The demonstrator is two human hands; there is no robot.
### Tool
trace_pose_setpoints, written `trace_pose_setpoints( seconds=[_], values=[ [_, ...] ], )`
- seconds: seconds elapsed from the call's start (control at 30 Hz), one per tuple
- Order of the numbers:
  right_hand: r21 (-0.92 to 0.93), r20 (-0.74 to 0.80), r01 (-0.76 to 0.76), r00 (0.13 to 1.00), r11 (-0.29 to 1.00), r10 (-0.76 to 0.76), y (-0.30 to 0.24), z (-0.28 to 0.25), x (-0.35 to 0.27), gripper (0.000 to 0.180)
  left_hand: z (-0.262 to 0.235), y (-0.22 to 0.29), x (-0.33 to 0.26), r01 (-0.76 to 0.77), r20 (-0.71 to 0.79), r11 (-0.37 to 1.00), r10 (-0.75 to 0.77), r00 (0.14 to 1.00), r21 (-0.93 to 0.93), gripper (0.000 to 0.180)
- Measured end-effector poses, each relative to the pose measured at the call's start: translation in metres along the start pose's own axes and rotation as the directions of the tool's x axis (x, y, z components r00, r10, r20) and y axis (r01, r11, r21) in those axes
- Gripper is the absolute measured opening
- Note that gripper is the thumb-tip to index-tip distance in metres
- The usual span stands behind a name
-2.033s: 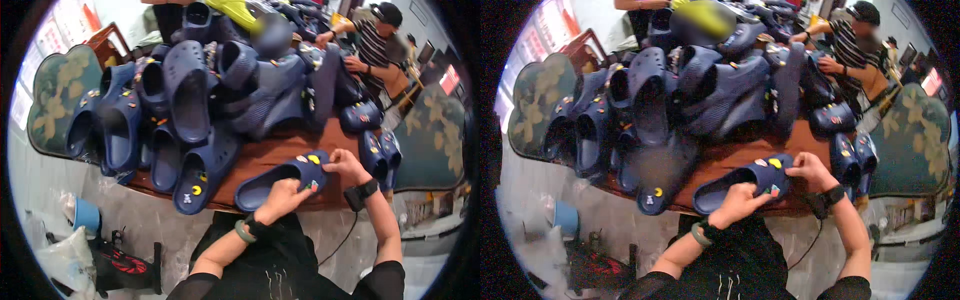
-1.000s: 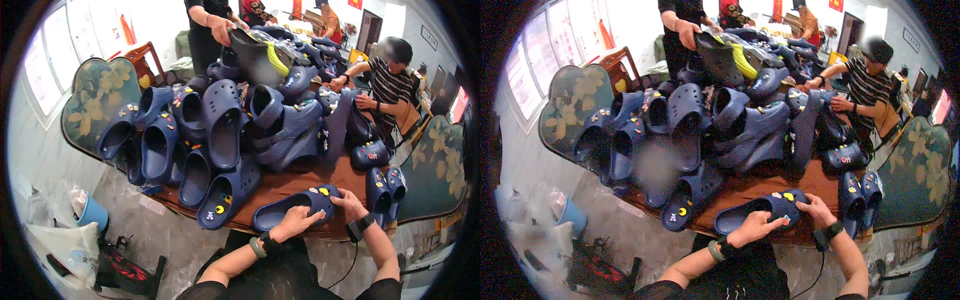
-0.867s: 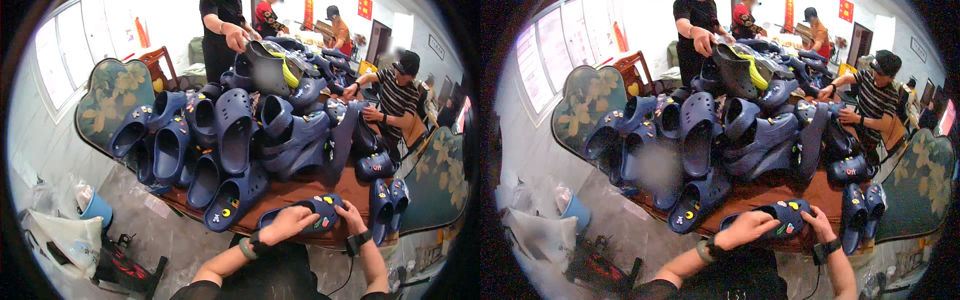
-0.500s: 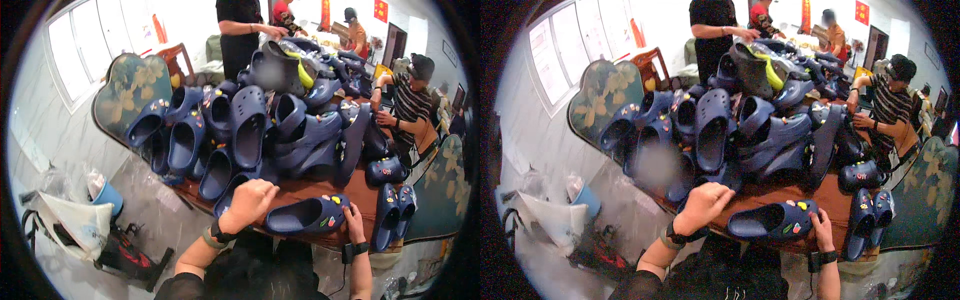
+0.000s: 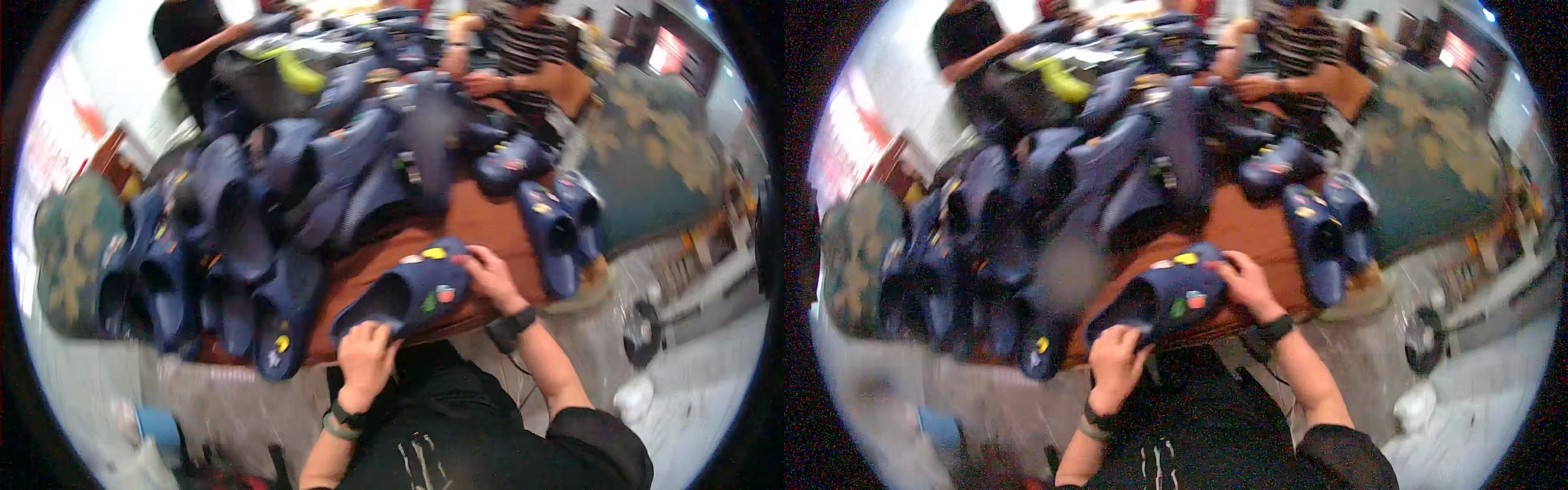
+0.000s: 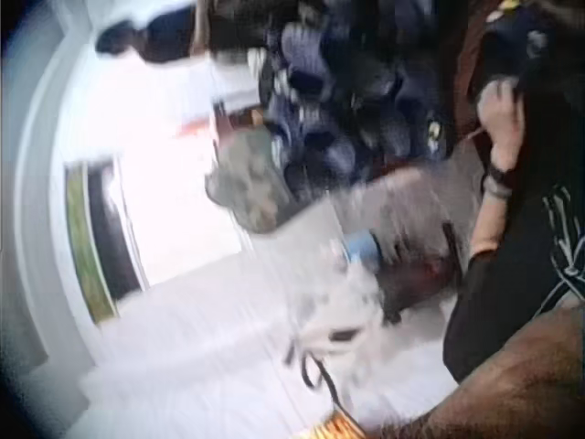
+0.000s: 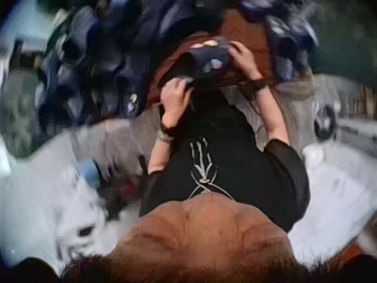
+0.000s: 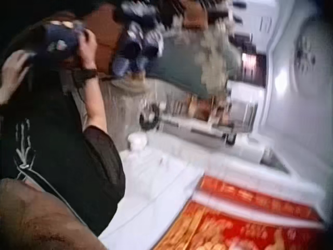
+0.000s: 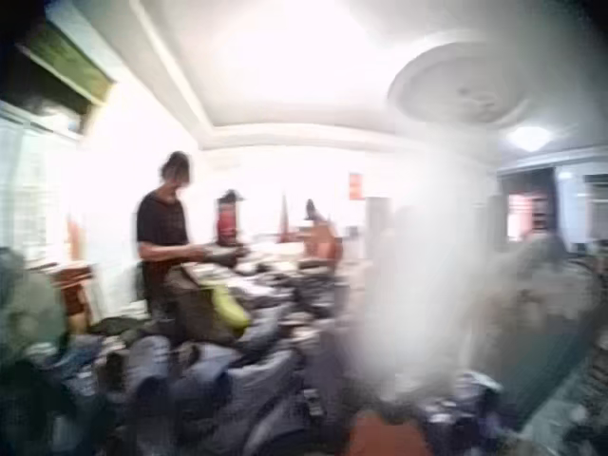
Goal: Manually inserting decorative plastic charms into the holes of blue clog-style shoes.
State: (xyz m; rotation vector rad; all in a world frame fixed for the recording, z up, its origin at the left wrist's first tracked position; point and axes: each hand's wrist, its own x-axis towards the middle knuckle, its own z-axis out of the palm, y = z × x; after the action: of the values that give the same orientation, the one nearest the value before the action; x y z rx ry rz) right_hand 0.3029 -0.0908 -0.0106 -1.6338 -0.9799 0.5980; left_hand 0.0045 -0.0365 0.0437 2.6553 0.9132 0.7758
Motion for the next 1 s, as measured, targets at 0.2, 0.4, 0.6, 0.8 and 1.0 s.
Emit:
trace_pose_setpoints(
  seconds=[0.2,0.4,0.6,0.8,1.0],
  values=[
    [-0.243,-0.152,0.125,0.975,0.962,-0.165,-0.007,-0.013,-0.029,0.034,0.006,0.007,0.016,-0.093,0.152,0.996,0.089,0.984,0.019,0.036],
    [-0.78,-0.221,0.139,0.851,0.61,-0.477,-0.042,-0.069,-0.078,0.047,0.002,-0.004,0.016,-0.139,0.2,0.99,0.139,0.97,-0.013,0.032],
    [-0.85,-0.441,-0.291,0.849,0.439,-0.29,0.001,-0.132,-0.099,0.077,0.003,0.013,0.033,-0.195,0.136,0.95,0.233,0.963,-0.245,0.025],
    [-0.652,-0.544,-0.184,0.79,0.736,-0.284,0.001,-0.142,-0.113,0.041,0.042,0.049,0.074,-0.088,0.144,0.892,0.168,0.975,-0.442,0.029],
    [0.205,-0.701,0.0,0.698,0.979,0.147,-0.036,-0.143,-0.163,0.052,0.097,0.093,0.114,-0.192,0.11,0.868,0.27,0.957,-0.458,0.032]
  ],
)
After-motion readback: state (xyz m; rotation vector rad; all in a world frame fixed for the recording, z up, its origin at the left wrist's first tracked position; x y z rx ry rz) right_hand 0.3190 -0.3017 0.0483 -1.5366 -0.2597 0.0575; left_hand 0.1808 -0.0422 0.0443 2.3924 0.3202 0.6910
